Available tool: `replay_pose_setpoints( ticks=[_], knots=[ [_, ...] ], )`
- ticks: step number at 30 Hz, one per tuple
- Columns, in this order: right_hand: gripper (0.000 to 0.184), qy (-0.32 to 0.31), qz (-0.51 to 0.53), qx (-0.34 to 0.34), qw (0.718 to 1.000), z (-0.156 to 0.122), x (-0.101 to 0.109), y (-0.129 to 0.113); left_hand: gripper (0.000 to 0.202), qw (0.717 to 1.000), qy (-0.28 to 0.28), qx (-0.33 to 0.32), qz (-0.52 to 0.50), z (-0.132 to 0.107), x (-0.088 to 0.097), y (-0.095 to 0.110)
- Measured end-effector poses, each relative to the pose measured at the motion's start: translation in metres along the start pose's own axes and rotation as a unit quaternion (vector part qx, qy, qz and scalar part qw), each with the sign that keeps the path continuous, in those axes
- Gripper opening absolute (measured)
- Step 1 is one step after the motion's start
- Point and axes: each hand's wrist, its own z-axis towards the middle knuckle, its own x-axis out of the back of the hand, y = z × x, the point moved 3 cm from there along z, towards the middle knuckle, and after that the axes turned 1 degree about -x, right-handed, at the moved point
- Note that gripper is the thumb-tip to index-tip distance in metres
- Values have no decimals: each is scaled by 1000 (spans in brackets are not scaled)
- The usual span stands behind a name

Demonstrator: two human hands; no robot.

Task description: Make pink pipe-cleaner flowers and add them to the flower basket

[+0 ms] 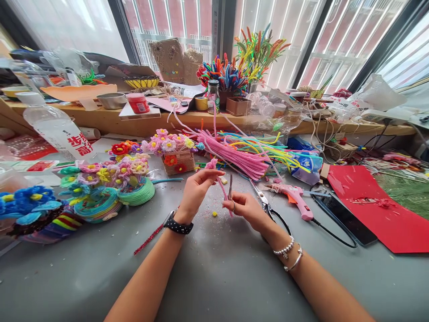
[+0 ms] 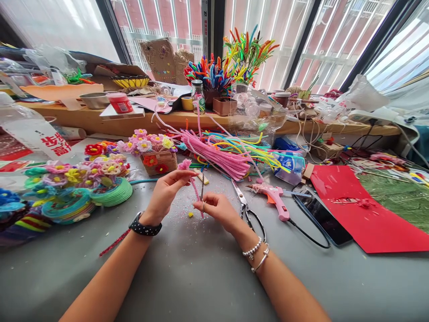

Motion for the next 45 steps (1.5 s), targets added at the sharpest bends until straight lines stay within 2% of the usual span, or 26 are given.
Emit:
replay_pose_setpoints(
  ticks=[5, 9, 14, 20, 22, 26, 31, 45],
  knots=[
    [29, 56, 18, 28, 998, 0, 3, -1, 19, 982, -44, 99, -154, -4, -10, -4],
    [29, 75, 23, 27, 997, 0, 4, 1, 27, 975, -69, 154, -146, -7, -15, -8],
    [31, 69, 25, 20, 997, 1, 3, 4, 16, 984, -77, 137, -88, -7, -15, -9],
    [38, 66, 19, 13, 998, 1, 5, 7, 14, 980, -4, 112, -163, -3, -7, -5],
    [44, 47, 3, 17, 999, 2, 4, 7, 15, 975, 27, 107, -193, -2, -3, -3],
    [57, -38, -65, 39, 996, 1, -3, 6, 14, 962, 82, 103, -238, 2, 3, -1],
    [65, -126, -170, 45, 976, -3, -13, 6, 15, 960, 86, 96, -248, 3, 5, -2],
    [68, -160, -194, 71, 965, -5, -14, 8, 17, 955, 111, 99, -258, 3, 7, -4]
  ],
)
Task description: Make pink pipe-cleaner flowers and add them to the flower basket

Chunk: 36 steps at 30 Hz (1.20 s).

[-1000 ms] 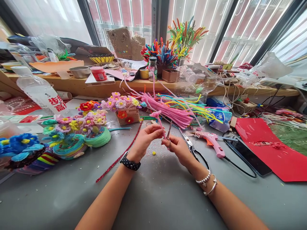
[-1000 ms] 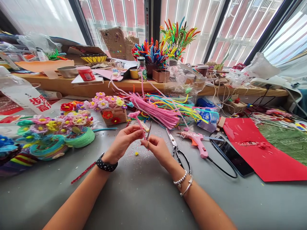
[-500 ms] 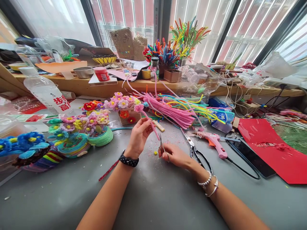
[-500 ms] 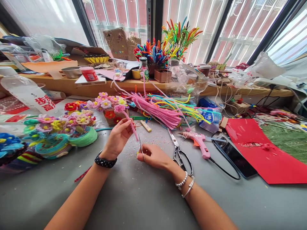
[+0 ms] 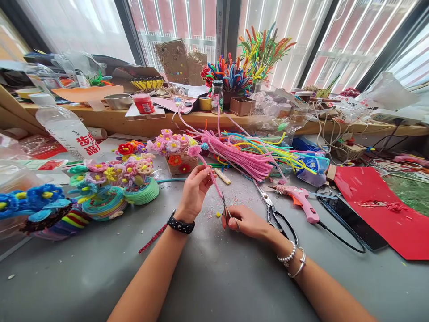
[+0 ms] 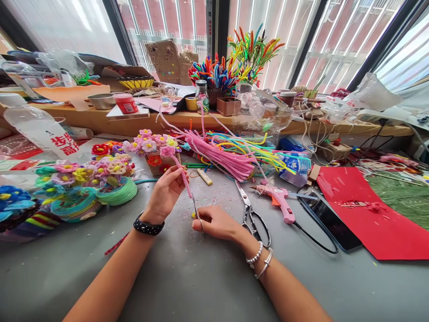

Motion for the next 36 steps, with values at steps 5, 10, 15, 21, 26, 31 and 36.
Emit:
replay_pose_setpoints(
  ticks=[5, 10, 15, 21, 26, 31, 36],
  knots=[
    [69, -16, 24, 4, 1000, 0, -2, -4, 17, 1000, -6, 0, 9, 1, 0, -1],
    [66, -19, 55, 0, 998, 0, -2, -6, 18, 1000, -13, 8, 6, 1, 0, -3],
    [64, -16, 58, 7, 998, 0, -1, -6, 15, 999, -24, 19, 12, 0, 0, -4],
    [65, -3, 46, 5, 999, 1, -1, -3, 15, 999, -24, 15, 18, 1, 1, -5],
    [59, 55, 48, -1, 997, 2, 1, -3, 17, 1000, 2, -1, 2, 2, 2, -3],
    [55, 101, 49, -5, 994, 2, 3, -1, 16, 999, 35, -5, -24, 4, 5, -1],
    [53, 142, 30, -3, 989, 3, 5, 0, 15, 998, 54, -15, -31, 5, 8, -1]
  ],
)
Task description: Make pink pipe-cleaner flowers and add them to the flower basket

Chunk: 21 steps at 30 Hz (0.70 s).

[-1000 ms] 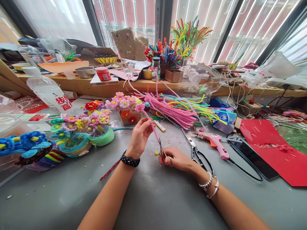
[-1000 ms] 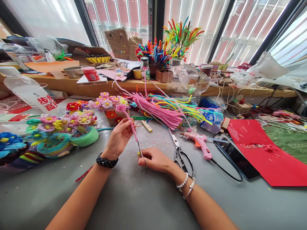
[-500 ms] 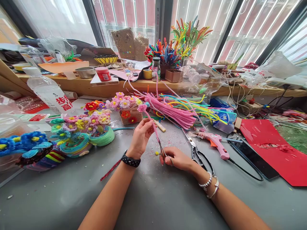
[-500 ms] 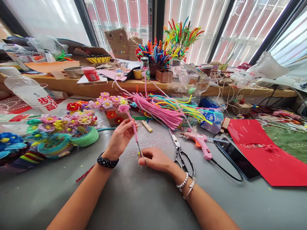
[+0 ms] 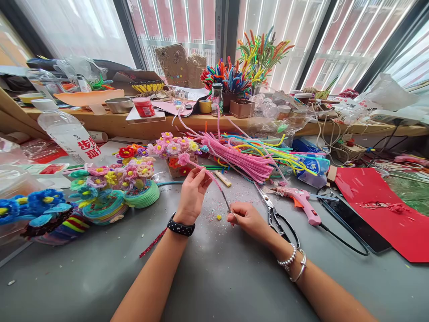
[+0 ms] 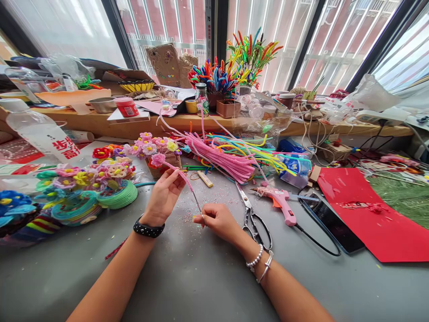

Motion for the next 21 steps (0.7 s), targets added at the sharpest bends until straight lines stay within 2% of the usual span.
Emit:
replay_pose_setpoints(
  ticks=[3, 6, 14, 21],
  knots=[
    [53, 13, -9, -2, 1000, 0, 0, 0, 15, 1000, 5, -9, -2, -1, -1, 1],
    [56, -9, 3, 1, 1000, -1, 0, 0, 14, 1000, -1, -12, -4, -2, -3, 2],
    [65, -116, 22, 73, 990, -3, -4, -7, 17, 995, -96, 28, 22, -5, -8, -4],
    [66, -122, 62, 87, 987, -4, -2, -9, 18, 992, -105, 12, 67, -6, -7, -6]
  ],
)
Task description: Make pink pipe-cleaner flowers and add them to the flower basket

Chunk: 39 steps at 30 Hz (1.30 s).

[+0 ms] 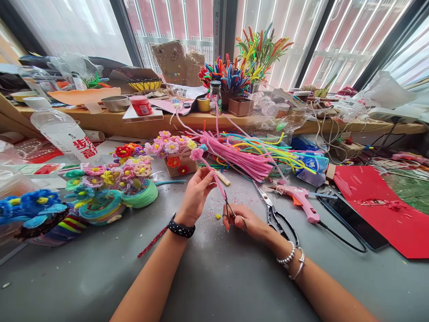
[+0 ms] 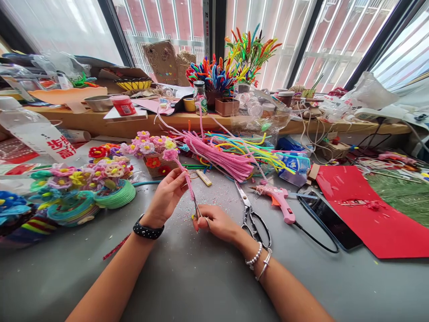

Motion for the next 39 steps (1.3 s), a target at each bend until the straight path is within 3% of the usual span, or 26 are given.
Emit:
replay_pose_setpoints(
  ticks=[7, 15, 19, 24, 32, 39],
  knots=[
    [65, -20, 8, 25, 999, 1, -2, 1, 20, 999, 41, -13, -9, 1, 3, 3],
    [61, 27, 19, 21, 999, -2, 0, 2, 19, 997, 59, -14, -44, 3, 7, 3],
    [62, 65, 6, -8, 998, -2, 2, 5, 19, 998, 40, 5, -51, 4, 7, 2],
    [64, 1, 17, 5, 1000, -1, -2, 6, 19, 999, 23, 13, -35, 3, 5, -1],
    [62, -15, 12, 3, 1000, 1, -3, 9, 21, 1000, 20, 15, -13, 2, 5, -4],
    [56, 74, -62, -69, 993, 1, 1, 8, 22, 996, 79, -21, -25, 3, 7, 3]
  ],
)
